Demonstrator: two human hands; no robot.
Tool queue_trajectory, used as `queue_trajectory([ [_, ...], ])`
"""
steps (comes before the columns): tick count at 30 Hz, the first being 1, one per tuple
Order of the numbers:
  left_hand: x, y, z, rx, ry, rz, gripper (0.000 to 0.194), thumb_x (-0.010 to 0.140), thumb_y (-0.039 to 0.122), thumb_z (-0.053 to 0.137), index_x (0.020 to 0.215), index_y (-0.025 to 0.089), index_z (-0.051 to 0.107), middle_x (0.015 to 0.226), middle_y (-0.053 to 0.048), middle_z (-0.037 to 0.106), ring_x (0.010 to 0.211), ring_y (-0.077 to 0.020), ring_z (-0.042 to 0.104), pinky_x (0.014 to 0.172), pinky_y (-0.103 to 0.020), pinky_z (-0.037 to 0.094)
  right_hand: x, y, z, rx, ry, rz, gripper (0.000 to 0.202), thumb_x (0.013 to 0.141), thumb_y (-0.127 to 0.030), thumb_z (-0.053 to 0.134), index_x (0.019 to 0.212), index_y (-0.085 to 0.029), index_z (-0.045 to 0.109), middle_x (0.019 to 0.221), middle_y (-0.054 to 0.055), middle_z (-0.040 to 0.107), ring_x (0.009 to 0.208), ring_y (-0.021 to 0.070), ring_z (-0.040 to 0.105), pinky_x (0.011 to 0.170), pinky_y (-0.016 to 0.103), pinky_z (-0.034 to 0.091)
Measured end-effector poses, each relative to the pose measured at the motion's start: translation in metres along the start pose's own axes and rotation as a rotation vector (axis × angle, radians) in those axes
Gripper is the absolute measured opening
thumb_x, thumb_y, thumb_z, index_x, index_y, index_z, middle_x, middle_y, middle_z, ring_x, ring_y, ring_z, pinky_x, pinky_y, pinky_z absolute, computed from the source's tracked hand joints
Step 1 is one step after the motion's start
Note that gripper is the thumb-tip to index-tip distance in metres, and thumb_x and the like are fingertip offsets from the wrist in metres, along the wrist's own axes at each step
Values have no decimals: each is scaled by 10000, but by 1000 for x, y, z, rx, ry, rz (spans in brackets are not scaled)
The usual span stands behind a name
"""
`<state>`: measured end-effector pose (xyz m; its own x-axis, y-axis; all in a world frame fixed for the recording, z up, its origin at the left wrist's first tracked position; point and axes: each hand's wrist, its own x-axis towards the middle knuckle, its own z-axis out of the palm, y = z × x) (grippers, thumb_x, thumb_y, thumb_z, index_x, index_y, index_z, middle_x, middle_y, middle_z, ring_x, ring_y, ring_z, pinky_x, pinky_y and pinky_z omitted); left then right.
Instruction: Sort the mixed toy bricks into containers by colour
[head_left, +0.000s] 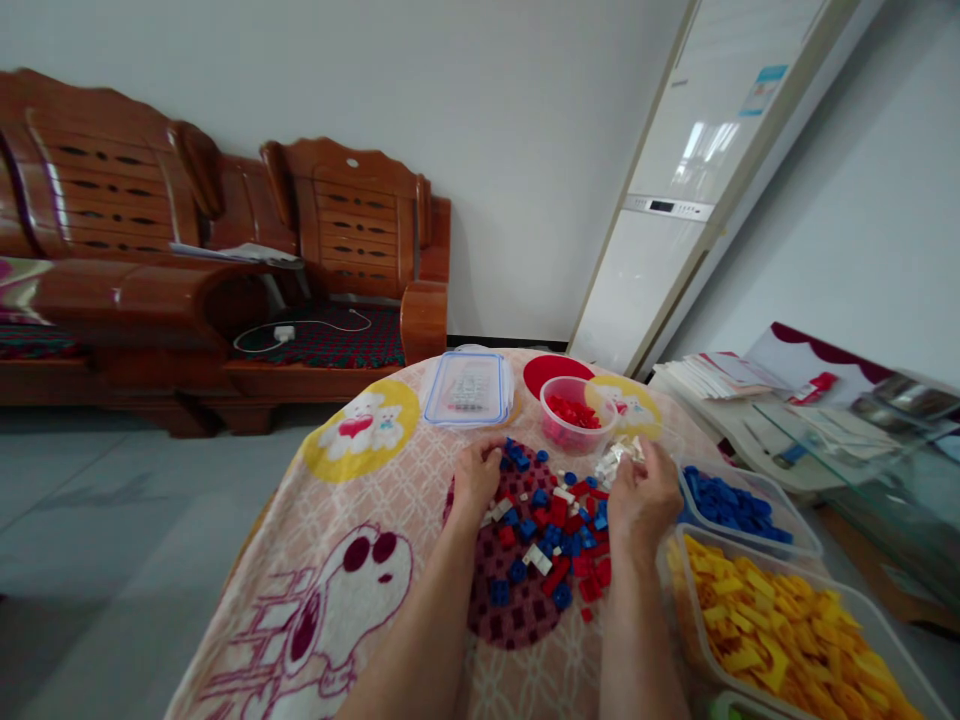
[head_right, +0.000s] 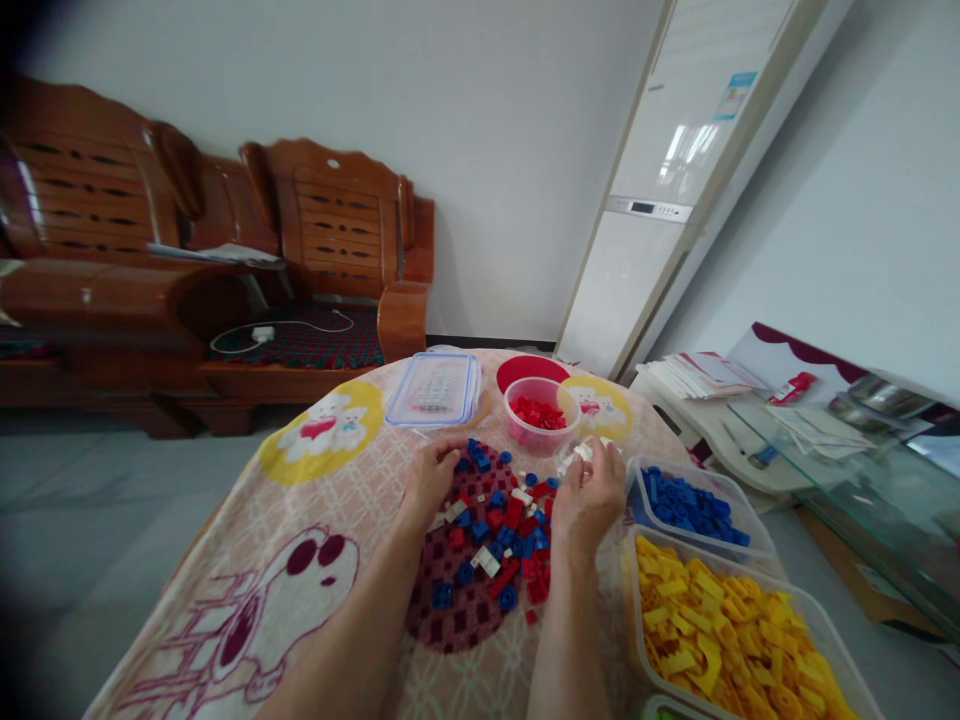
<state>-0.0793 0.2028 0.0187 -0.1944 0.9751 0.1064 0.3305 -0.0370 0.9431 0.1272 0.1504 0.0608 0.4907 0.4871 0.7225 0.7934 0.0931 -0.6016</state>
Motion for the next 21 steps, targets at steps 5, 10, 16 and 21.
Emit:
queue_trajectory([
  [5, 1, -7, 3, -88, 35, -56, 316, 794, 166, 500, 977, 177, 757, 873, -35, 762, 803, -170, 692, 790, -295, 546, -6, -18, 5, 87, -289, -4, 273, 823, -290, 517, 906, -160, 743, 851, 104, 738, 738, 211, 659, 712, 318, 503],
  [10, 3, -13, 2, -186, 42, -78, 313, 780, 190, 503, 960, 175, 759, 810, -34, 757, 749, -161, 690, 741, -278, 549, -32, -53, 24, 75, -834, -127, 198, 817, -225, 574, 909, -213, 749, 850, 55, 750, 774, 184, 670, 738, 271, 472],
  [16, 6, -19, 3, -311, 97, -117, 258, 733, 224, 574, 900, 176, 765, 742, -34, 744, 715, -176, 684, 709, -290, 555, -51, -72, 28, -145, -1136, -332, 158, 752, -163, 652, 874, -202, 745, 923, 79, 732, 936, 196, 646, 841, 259, 415],
  [21, 5, -18, 3, -400, 89, -104, 226, 713, 254, 604, 854, 181, 765, 769, -42, 747, 709, -175, 674, 707, -292, 546, -48, -70, 28, -162, -1106, -272, 147, 780, -160, 627, 855, -202, 746, 903, 83, 735, 934, 200, 647, 829, 260, 410],
])
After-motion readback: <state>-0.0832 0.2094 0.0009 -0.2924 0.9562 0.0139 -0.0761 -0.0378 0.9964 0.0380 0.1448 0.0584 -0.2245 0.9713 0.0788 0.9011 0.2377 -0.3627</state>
